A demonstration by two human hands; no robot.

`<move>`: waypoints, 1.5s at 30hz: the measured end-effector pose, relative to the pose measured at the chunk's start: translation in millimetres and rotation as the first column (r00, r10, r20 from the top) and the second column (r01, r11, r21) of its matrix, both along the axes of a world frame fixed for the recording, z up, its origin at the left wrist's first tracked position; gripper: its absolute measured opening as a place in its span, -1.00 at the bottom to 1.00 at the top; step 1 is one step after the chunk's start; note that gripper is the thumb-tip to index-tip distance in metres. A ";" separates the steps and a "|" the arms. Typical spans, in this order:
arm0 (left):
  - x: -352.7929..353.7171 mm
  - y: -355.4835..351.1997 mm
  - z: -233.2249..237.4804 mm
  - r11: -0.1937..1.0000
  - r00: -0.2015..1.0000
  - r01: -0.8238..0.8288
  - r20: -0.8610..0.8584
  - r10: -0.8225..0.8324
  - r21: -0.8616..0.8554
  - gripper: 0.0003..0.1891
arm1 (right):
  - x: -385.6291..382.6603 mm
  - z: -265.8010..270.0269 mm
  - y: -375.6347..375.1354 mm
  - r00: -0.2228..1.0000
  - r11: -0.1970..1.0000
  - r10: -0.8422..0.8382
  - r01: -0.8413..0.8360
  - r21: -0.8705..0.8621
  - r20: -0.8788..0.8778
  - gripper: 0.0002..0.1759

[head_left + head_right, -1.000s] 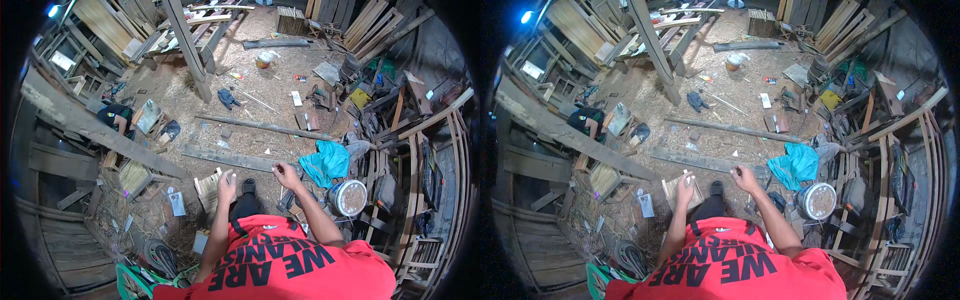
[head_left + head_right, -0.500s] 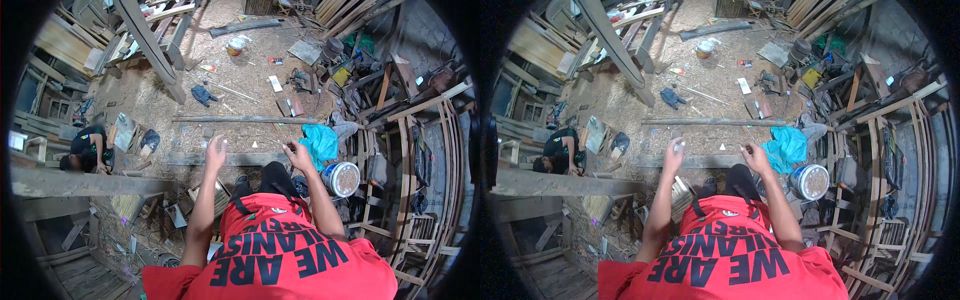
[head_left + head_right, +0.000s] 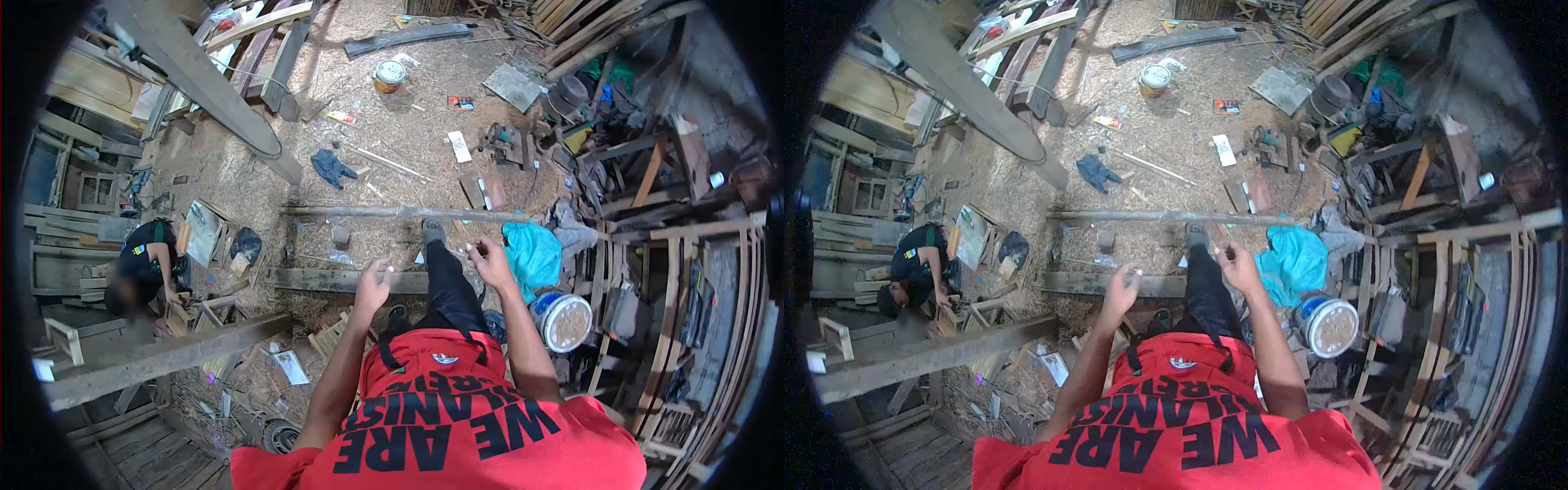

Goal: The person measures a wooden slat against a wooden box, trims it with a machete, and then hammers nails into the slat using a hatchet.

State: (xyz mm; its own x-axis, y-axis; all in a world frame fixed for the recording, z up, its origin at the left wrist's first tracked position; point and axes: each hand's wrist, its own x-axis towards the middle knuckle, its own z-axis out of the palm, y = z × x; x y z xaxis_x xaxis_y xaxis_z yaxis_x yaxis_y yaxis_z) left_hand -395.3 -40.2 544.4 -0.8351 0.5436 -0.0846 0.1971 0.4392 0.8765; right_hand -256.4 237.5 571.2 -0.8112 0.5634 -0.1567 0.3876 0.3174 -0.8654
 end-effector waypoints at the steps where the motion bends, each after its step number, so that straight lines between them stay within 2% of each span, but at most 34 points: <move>1: -11.0 10.3 -8.3 1.000 1.000 -0.016 -0.002 0.016 0.001 -0.73 | -15.7 -8.6 12.7 1.000 0.999 -0.003 0.003 -0.039 -0.005 -0.67; 2: -24.9 21.6 -22.5 0.998 0.987 -0.053 0.153 0.045 0.046 -0.71 | -32.1 -16.5 27.5 1.000 0.999 0.017 -0.017 -0.032 -0.001 -0.66; 5: -66.2 59.1 -43.1 0.993 0.994 -0.073 0.071 0.079 -0.092 -0.69 | -88.4 -17.7 72.8 0.993 0.997 0.080 -0.078 -0.024 0.087 -0.67; 6: -81.3 77.6 -35.2 0.992 0.989 -0.074 0.122 0.086 -0.099 -0.67 | -104.4 -29.3 88.3 0.997 0.995 0.072 -0.069 -0.078 0.032 -0.70; 10: -139.5 149.8 -12.8 0.986 0.997 -0.035 0.058 0.045 -0.166 -0.65 | -150.2 -40.4 142.8 0.995 0.992 0.097 -0.097 -0.084 -0.005 -0.71; 15: -206.8 230.1 14.7 0.983 0.982 -0.105 0.138 0.126 -0.149 -0.63 | -196.2 -11.5 204.7 0.972 0.972 0.231 -0.229 -0.045 0.049 -0.67; 16: -216.3 243.2 21.9 0.984 0.988 -0.101 0.103 0.117 -0.150 -0.64 | -206.5 0.9 215.2 0.969 0.972 0.235 -0.231 -0.051 0.081 -0.67; 19: -239.5 277.8 52.8 0.994 0.998 -0.056 0.003 0.057 -0.094 -0.64 | -230.8 13.3 241.8 0.973 0.976 0.214 -0.210 -0.050 0.089 -0.67; 20: -248.6 282.7 43.2 0.997 0.999 -0.044 -0.002 0.044 -0.062 -0.64 | -237.9 13.5 247.9 0.976 0.977 0.211 -0.210 -0.021 0.055 -0.66; 24: -275.2 306.9 62.6 0.995 0.994 -0.099 0.051 0.100 -0.032 -0.64 | -275.2 12.2 265.7 0.974 0.976 0.218 -0.219 0.008 0.055 -0.67; 30: -344.9 329.9 28.1 0.996 0.993 -0.090 0.078 0.090 -0.008 -0.67 | -346.7 5.2 291.9 0.981 0.984 0.180 -0.180 -0.003 0.076 -0.68; 32: -377.3 340.5 -2.6 0.998 0.997 -0.060 0.056 0.062 -0.025 -0.67 | -373.9 -5.2 307.7 0.983 0.986 0.163 -0.164 0.015 0.089 -0.68; 33: -398.0 348.7 -13.0 0.999 0.998 -0.039 0.042 0.041 -0.033 -0.67 | -387.4 -11.3 318.3 0.983 0.990 0.135 -0.137 0.008 0.125 -0.68; 34: -417.6 360.4 -6.7 0.991 0.996 -0.010 0.089 0.022 -0.134 -0.67 | -399.5 -20.4 327.6 0.982 0.995 0.100 -0.101 -0.002 0.158 -0.68; 35: -437.4 367.7 -26.3 0.993 0.999 0.017 0.040 -0.012 -0.119 -0.67 | -414.8 -32.8 337.3 0.981 0.998 0.058 -0.057 -0.009 0.184 -0.68; 36: -459.6 378.4 -31.4 0.990 0.997 0.059 0.063 -0.051 -0.132 -0.66 | -430.1 -40.8 346.6 0.992 1.000 0.026 -0.026 -0.006 0.122 -0.67; 37: -477.0 386.1 -38.7 0.984 0.992 0.093 0.098 -0.079 -0.150 -0.66 | -445.6 -50.6 354.7 0.987 0.999 -0.024 0.028 -0.023 0.162 -0.67; 39: -513.6 403.1 -56.7 0.972 0.987 0.155 0.056 -0.147 -0.178 -0.66 | -483.3 -57.5 372.4 0.981 0.999 -0.042 0.042 0.003 0.191 -0.68; 42: -562.2 436.2 -83.4 0.970 0.982 0.181 0.078 -0.170 -0.163 -0.65 | -534.6 -103.7 396.6 0.987 0.991 -0.131 0.132 -0.003 0.091 -0.73; 43: -576.4 444.4 -95.0 0.971 0.980 0.184 0.105 -0.169 -0.156 -0.65 | -549.7 -121.8 403.8 0.988 0.988 -0.145 0.142 0.054 0.055 -0.73; 45: -599.0 456.7 -139.9 0.944 0.973 0.194 0.178 -0.149 -0.268 -0.63 | -581.5 -169.4 419.3 0.987 0.973 -0.158 0.159 0.166 -0.022 -0.74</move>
State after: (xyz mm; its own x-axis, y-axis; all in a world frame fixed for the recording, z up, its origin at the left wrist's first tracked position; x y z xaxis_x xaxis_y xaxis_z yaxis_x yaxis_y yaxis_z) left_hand -994.3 416.5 404.5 -0.6962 0.6122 -0.3749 0.1640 0.6441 0.7472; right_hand -837.9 656.8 401.8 -0.7103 0.7026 -0.0432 0.4377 0.3928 -0.8087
